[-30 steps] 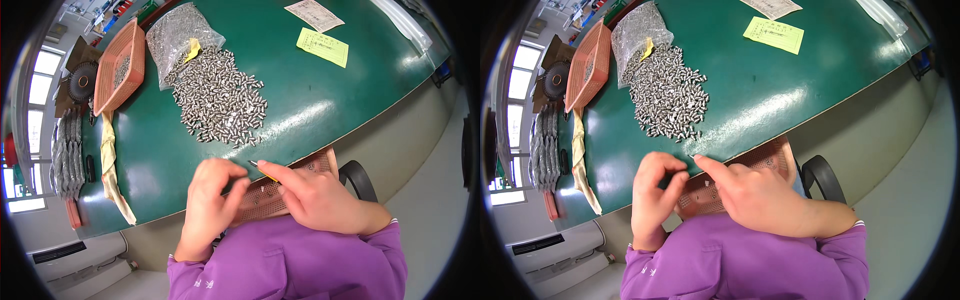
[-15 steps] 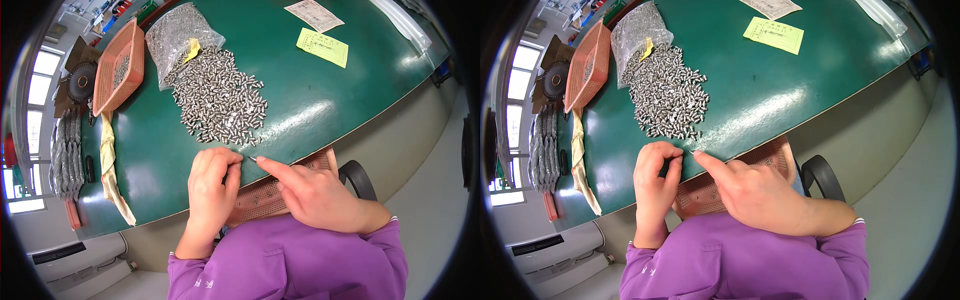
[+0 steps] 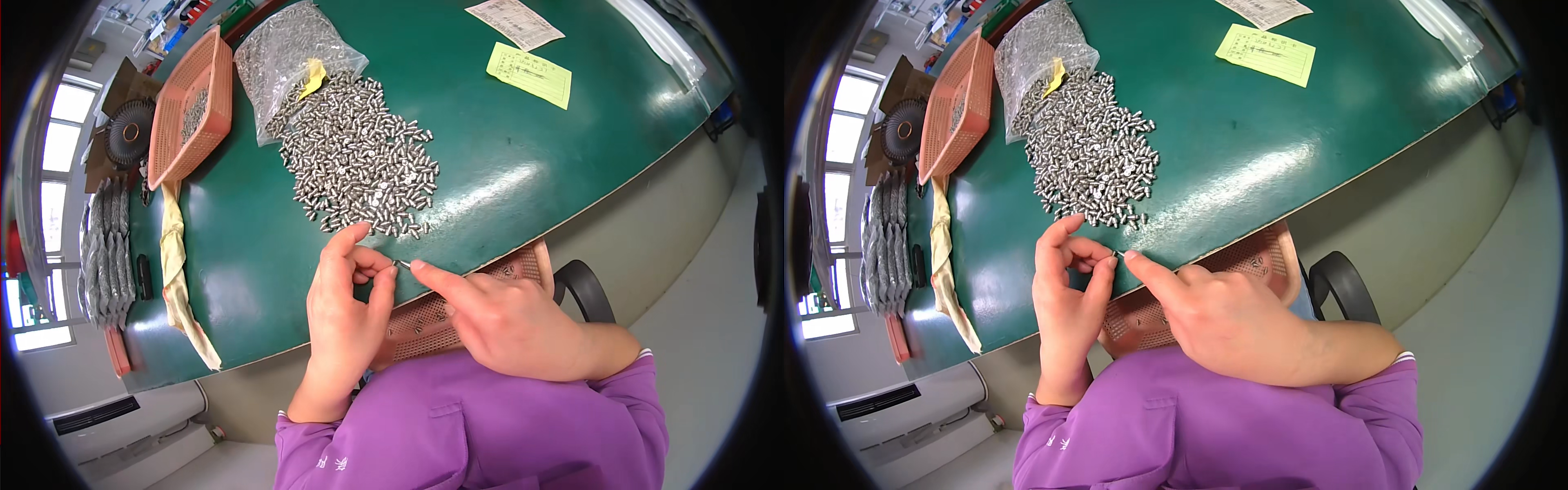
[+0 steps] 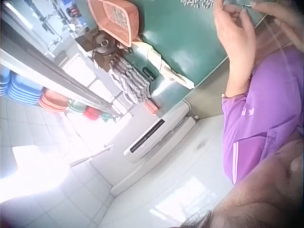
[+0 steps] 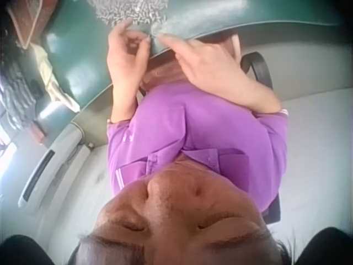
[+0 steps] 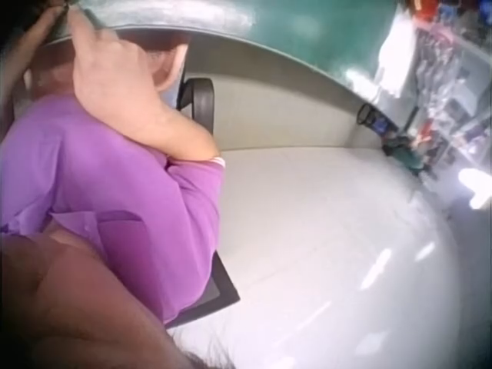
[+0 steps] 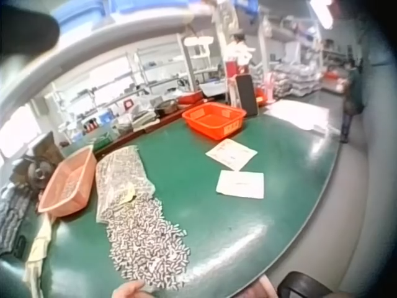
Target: Inspecting and cleaning small metal components on a workbench using a utility knife.
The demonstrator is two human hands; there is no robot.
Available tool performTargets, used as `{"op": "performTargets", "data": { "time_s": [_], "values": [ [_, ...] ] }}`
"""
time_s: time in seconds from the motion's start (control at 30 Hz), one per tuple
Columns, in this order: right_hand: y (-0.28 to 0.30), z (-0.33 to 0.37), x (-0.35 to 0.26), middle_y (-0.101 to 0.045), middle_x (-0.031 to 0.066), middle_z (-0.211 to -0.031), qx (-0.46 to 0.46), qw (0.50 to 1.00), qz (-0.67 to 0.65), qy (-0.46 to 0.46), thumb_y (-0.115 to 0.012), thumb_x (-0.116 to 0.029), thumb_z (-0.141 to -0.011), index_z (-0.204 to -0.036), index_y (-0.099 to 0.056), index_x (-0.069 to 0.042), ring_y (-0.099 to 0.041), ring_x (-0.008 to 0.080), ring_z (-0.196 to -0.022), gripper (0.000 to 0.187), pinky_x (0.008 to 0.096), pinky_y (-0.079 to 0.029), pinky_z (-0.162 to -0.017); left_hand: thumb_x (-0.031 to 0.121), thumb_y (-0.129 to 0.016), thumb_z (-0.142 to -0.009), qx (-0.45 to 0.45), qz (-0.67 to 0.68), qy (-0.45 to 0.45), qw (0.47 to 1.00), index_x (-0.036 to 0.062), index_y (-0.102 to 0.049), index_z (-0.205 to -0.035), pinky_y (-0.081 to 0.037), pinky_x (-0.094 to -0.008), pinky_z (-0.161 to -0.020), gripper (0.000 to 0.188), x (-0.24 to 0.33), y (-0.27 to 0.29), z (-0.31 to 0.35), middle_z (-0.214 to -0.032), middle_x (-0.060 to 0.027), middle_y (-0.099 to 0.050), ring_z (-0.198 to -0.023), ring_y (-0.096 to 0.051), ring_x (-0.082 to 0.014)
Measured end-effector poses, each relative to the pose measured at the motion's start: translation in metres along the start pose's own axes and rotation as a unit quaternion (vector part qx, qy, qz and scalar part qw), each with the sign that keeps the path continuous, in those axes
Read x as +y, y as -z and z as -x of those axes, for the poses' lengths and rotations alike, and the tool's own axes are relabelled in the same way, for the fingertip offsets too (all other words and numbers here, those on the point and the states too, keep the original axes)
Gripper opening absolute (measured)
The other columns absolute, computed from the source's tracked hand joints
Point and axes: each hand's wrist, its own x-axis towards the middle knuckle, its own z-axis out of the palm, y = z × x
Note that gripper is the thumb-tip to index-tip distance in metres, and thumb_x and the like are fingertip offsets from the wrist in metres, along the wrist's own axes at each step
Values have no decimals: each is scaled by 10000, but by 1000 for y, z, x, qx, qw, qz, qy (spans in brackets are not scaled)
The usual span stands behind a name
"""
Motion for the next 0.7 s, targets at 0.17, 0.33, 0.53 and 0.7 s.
{"op": "performTargets", "data": {
  "time_s": [0.17, 0.33, 0.53, 0.7],
  "values": [
    [3, -2, -1, -653, 200, -821, -25, 1000, -12, -6, -608, -66, -882, -1450, -484, -26, -683, 368, -640, 583, 468, -568, -572, -86, -714, -810, -3, 13, 6, 1000, 10, -534, -1283, -528, -300, -717, 515, 0, 0, 0, -827, -33, -649, -762, -629, -168],
    [7, -5, -6, -655, 195, -820, -51, 998, 33, -6, -609, -73, -876, -1455, -484, -34, -682, 366, -635, 594, 475, -564, -567, -89, -716, -805, 0, 18, 1, 1000, 2, -546, -1252, -535, -303, -720, 487, -2, 1, 1, -823, -33, -650, -767, -635, -172],
    [-1, 0, -1, -657, 186, -814, -15, 1000, 13, -11, -611, -78, -876, -1454, -486, -40, -673, 362, -602, 593, 467, -561, -547, -129, -681, -827, -11, 20, 18, 1000, 12, -519, -1265, -503, -250, -767, 488, -1, -1, 0, -852, -31, -658, -795, -609, -98],
    [5, -3, -7, -691, 178, -950, -52, 997, -11, -54, -622, 5, -862, -1430, -529, -67, -704, 349, -779, 581, 433, -575, -709, -127, -676, -832, -13, 16, 20, 1000, 9, -531, -1249, -507, -255, -775, 461, 1, 2, 0, -860, -34, -658, -802, -613, -101]
  ]
}}
